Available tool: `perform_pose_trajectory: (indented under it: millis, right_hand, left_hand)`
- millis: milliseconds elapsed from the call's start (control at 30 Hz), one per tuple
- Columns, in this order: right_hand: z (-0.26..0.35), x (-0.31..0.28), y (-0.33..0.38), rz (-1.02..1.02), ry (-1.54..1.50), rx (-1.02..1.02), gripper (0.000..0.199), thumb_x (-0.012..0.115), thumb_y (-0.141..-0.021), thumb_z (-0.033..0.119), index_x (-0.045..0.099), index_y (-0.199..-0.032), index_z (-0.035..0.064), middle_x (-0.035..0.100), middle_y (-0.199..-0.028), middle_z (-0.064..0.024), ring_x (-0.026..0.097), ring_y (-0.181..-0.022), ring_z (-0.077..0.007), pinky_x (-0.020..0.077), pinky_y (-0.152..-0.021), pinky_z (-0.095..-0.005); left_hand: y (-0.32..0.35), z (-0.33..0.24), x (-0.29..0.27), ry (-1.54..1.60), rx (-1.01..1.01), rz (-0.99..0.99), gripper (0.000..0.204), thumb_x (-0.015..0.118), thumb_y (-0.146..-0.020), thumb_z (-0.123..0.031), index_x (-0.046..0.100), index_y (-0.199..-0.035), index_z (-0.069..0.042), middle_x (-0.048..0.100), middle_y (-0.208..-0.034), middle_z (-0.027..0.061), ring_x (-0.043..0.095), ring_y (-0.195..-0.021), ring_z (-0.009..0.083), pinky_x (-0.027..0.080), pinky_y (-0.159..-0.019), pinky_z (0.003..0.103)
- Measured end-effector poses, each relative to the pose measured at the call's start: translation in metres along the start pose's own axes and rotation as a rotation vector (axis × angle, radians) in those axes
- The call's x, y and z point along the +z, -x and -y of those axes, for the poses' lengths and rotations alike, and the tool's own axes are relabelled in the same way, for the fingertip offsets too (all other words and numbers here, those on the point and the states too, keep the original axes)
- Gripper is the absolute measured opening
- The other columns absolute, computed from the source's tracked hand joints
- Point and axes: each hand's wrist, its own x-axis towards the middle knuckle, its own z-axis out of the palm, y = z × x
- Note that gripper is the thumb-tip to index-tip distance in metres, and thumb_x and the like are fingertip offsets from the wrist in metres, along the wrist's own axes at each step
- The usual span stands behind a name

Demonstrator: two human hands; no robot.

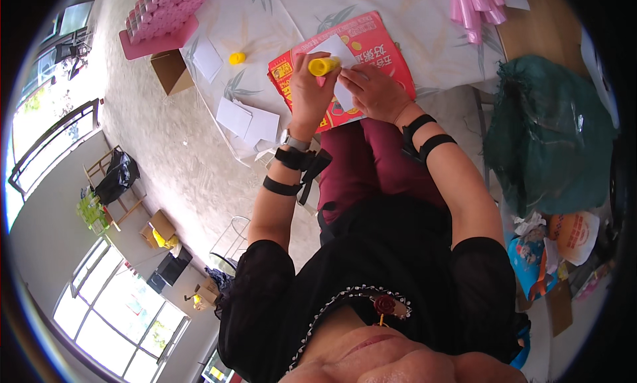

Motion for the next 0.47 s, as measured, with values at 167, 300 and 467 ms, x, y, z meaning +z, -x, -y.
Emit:
perform_pose_trajectory:
  millis: [167,300,467]
  right_hand:
    - [0.005,-0.001,-0.004,0.006,0.017,-0.016,0.055,0.07,-0.079,0.013,0.057,-0.131,0.0019,0.057,-0.133,-0.0069,0.051,-0.122,-0.0254,0.0466,-0.105,-0.039]
    - [-0.001,-0.001,0.0,0.018,0.004,0.008,0.056,0.07,-0.079,0.013,0.056,-0.132,0.0021,0.057,-0.133,-0.007,0.051,-0.122,-0.0252,0.0469,-0.105,-0.0392]
    - [0.003,0.0,-0.003,0.014,0.032,-0.006,0.057,0.07,-0.079,0.014,0.056,-0.133,0.0032,0.057,-0.133,-0.008,0.051,-0.123,-0.0251,0.0461,-0.107,-0.0389]
  left_hand:
    - [-0.012,0.028,-0.02,-0.202,0.063,-0.136,0.023,0.079,-0.082,-0.007,0.069,-0.102,-0.002,0.064,-0.092,0.0124,0.065,-0.077,0.0265,0.052,-0.073,0.035]
    - [-0.007,0.007,-0.026,-0.029,-0.131,-0.087,0.023,0.078,-0.082,-0.007,0.069,-0.102,-0.002,0.067,-0.098,0.0129,0.066,-0.087,0.0294,0.052,-0.078,0.038]
    - [0.006,0.008,-0.01,-0.048,0.059,-0.03,0.021,0.078,-0.082,-0.006,0.07,-0.101,-0.004,0.07,-0.099,0.0092,0.067,-0.092,0.0294,0.051,-0.082,0.038]
